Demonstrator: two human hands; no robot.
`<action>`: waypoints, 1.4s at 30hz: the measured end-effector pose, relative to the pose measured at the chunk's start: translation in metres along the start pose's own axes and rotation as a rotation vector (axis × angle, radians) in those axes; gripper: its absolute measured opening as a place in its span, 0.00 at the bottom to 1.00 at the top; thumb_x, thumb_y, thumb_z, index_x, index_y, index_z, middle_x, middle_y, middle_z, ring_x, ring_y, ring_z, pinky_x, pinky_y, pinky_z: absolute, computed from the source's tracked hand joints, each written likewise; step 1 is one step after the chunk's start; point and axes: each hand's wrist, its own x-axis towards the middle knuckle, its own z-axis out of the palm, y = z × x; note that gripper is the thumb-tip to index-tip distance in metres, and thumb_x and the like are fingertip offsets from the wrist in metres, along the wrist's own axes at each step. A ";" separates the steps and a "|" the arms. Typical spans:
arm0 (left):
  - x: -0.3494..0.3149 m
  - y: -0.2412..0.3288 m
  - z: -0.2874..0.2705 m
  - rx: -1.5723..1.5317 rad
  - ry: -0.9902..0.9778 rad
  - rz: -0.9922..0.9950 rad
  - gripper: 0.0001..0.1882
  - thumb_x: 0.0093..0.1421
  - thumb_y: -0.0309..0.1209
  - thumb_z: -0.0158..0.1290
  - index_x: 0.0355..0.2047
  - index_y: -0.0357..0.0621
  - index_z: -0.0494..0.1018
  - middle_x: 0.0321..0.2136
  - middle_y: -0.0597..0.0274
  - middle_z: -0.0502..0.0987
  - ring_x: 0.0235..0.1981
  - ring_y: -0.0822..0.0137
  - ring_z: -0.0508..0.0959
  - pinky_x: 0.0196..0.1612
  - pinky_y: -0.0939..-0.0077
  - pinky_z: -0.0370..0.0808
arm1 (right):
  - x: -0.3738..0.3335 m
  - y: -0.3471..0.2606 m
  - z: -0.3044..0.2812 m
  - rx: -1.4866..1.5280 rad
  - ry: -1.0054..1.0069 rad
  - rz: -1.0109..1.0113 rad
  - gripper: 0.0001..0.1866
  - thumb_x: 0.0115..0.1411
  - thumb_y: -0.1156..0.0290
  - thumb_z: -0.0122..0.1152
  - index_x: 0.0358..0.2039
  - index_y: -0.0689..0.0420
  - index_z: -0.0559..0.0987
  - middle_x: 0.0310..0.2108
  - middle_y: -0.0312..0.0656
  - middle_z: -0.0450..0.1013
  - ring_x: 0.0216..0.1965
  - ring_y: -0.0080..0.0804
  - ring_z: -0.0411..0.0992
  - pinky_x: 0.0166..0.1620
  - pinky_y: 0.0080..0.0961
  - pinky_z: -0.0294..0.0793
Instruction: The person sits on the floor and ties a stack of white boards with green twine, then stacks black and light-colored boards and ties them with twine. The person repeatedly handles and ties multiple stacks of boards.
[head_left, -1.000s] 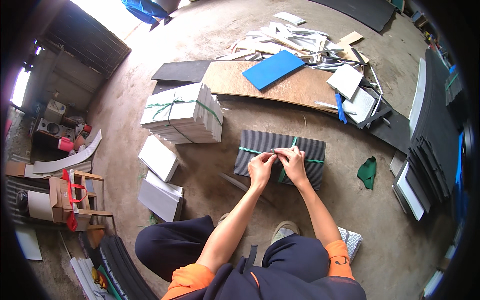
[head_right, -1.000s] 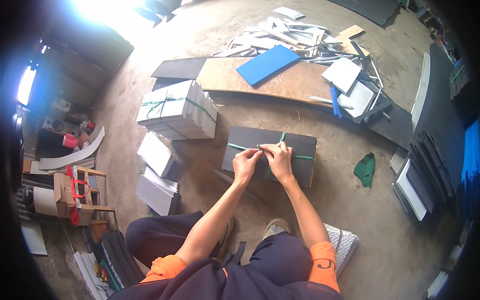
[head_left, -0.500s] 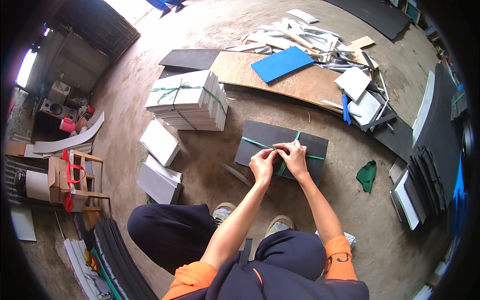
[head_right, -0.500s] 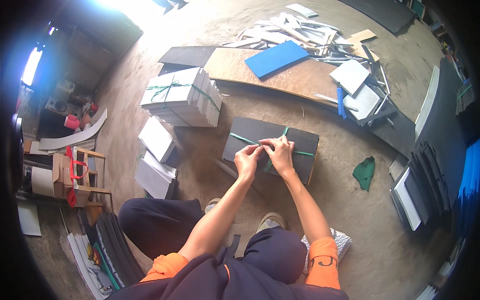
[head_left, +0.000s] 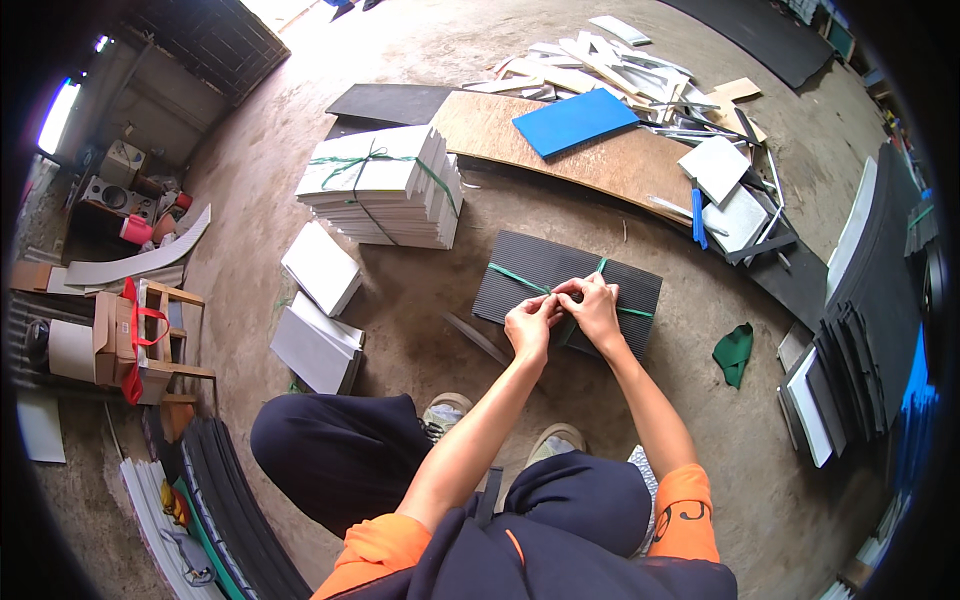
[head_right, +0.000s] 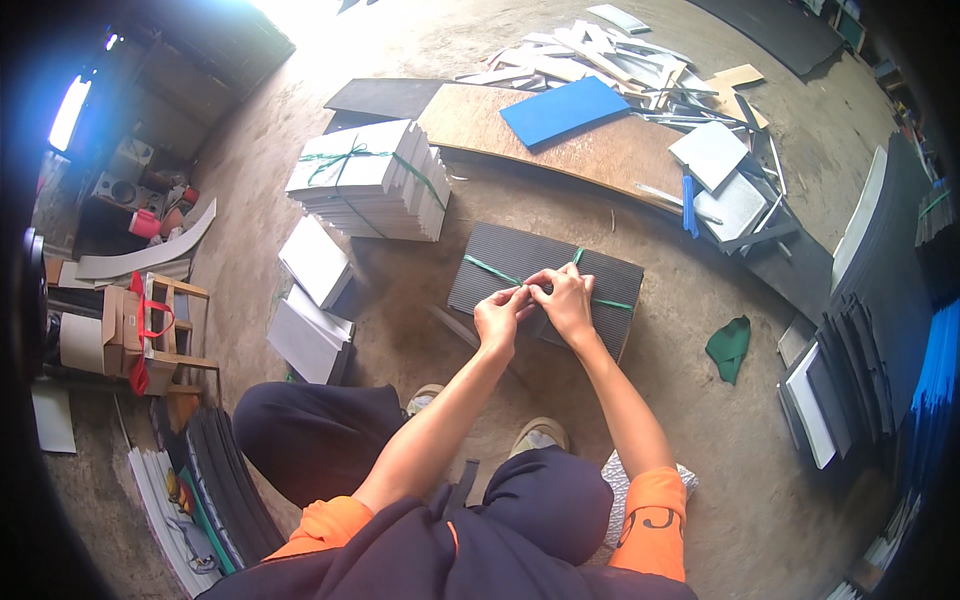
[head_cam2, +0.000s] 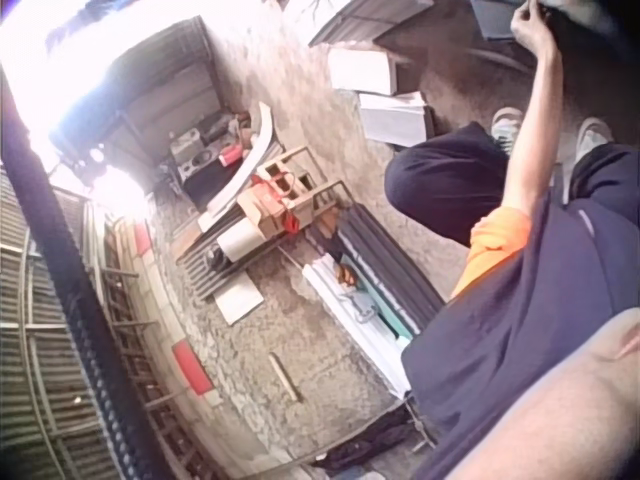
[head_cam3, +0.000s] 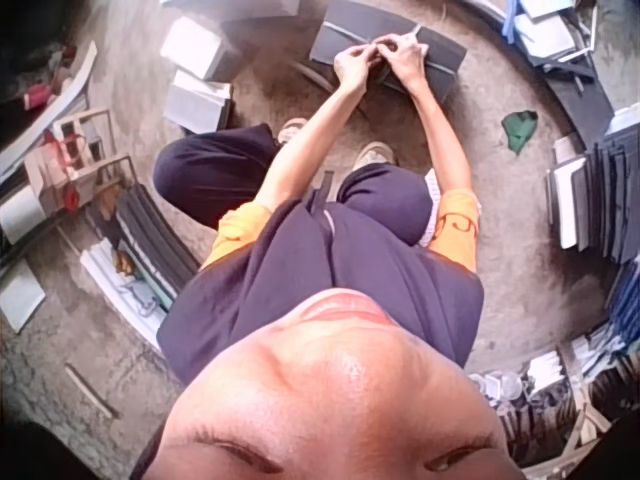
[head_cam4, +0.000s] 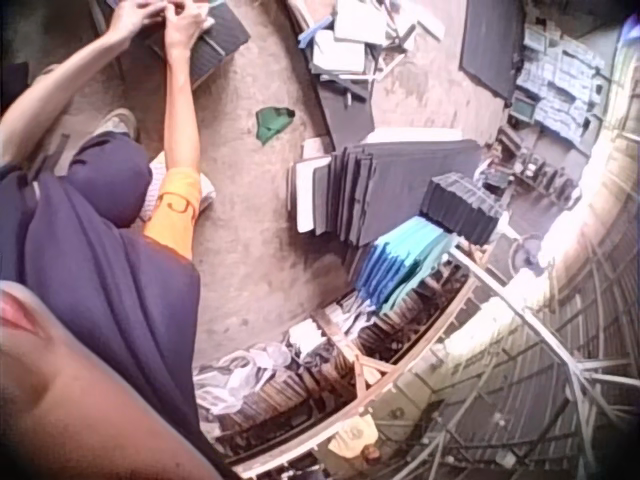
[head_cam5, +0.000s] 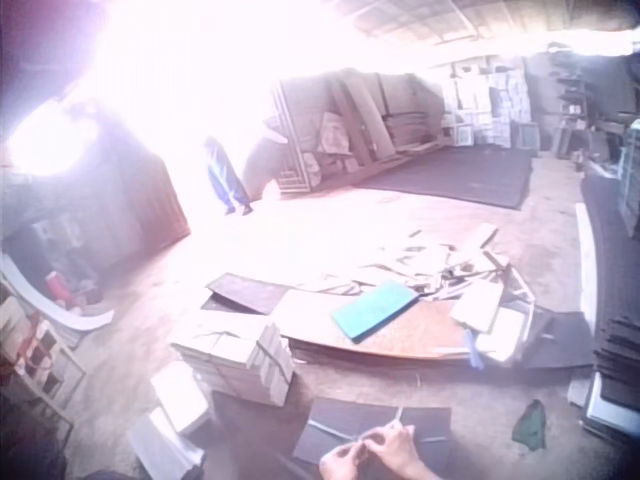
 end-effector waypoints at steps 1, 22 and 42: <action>0.001 0.000 -0.003 0.006 -0.019 -0.011 0.10 0.55 0.24 0.54 0.35 0.27 0.71 0.31 0.54 0.76 0.31 0.68 0.78 0.36 0.79 0.79 | 0.000 -0.002 -0.001 -0.021 0.000 -0.019 0.06 0.47 0.65 0.60 0.26 0.49 0.80 0.23 0.31 0.74 0.34 0.26 0.64 0.44 0.29 0.55; 0.087 0.089 0.004 1.120 -0.666 -0.065 0.10 0.44 0.31 0.62 0.26 0.37 0.79 0.25 0.58 0.79 0.26 0.76 0.78 0.31 0.82 0.75 | 0.020 0.006 0.000 -0.067 0.139 -0.511 0.11 0.42 0.82 0.59 0.28 0.62 0.70 0.26 0.41 0.67 0.33 0.38 0.66 0.37 0.32 0.68; 0.041 0.008 -0.009 0.814 -0.098 1.232 0.07 0.43 0.23 0.59 0.24 0.44 0.73 0.22 0.64 0.73 0.24 0.64 0.73 0.27 0.73 0.71 | 0.015 0.003 0.004 0.123 0.078 -0.038 0.05 0.50 0.79 0.56 0.28 0.63 0.69 0.27 0.46 0.66 0.28 0.41 0.67 0.32 0.32 0.67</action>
